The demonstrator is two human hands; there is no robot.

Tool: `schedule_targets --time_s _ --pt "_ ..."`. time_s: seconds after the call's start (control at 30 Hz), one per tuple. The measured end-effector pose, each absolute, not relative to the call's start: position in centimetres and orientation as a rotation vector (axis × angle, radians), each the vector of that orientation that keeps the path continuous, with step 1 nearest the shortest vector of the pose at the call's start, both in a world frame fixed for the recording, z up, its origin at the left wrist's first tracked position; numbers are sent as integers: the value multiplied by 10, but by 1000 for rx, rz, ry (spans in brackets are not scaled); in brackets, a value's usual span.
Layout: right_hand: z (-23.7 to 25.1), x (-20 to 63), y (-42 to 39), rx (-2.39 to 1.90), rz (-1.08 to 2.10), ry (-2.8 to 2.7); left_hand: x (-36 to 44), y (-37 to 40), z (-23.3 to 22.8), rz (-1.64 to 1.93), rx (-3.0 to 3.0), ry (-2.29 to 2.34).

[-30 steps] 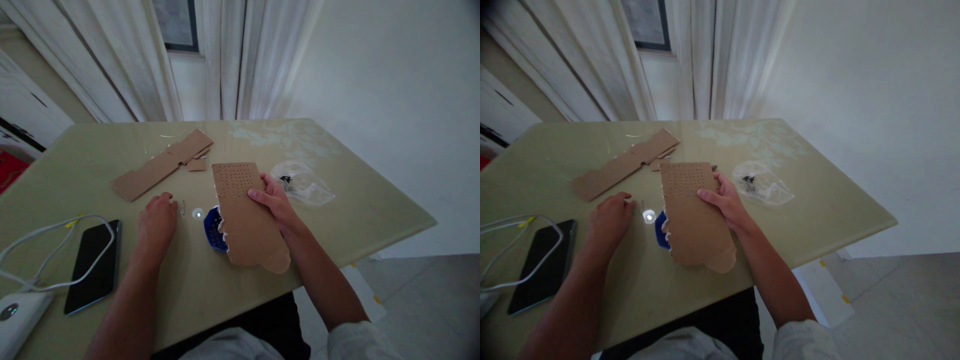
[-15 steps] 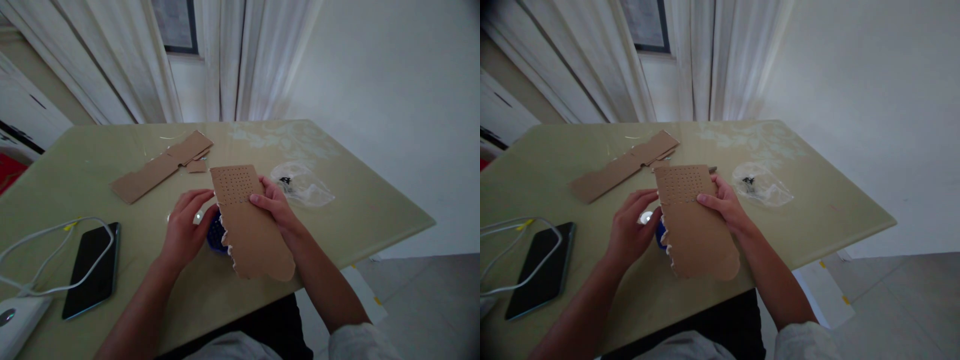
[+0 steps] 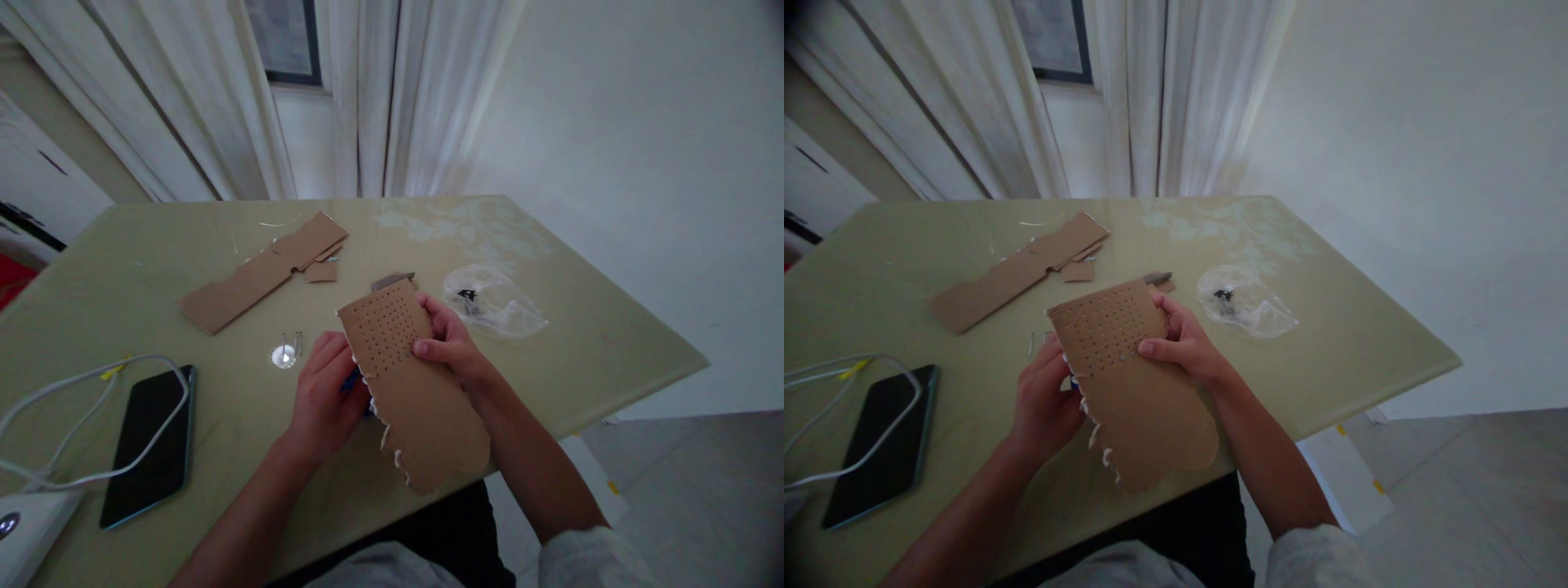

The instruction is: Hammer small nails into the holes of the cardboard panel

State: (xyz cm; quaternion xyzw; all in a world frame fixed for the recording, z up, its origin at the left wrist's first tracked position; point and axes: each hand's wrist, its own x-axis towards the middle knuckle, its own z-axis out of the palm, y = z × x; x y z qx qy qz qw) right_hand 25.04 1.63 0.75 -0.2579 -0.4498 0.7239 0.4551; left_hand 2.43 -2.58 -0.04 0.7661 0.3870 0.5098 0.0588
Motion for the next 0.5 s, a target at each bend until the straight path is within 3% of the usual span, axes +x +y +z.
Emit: schedule_targets --time_s 0.23,0.5 --pt "8 254 19 -732 1793 -1240 27 -31 0 1648 2319 1163" --pt "8 251 22 -743 1744 -1196 27 -29 -3 1477 2108 1383"
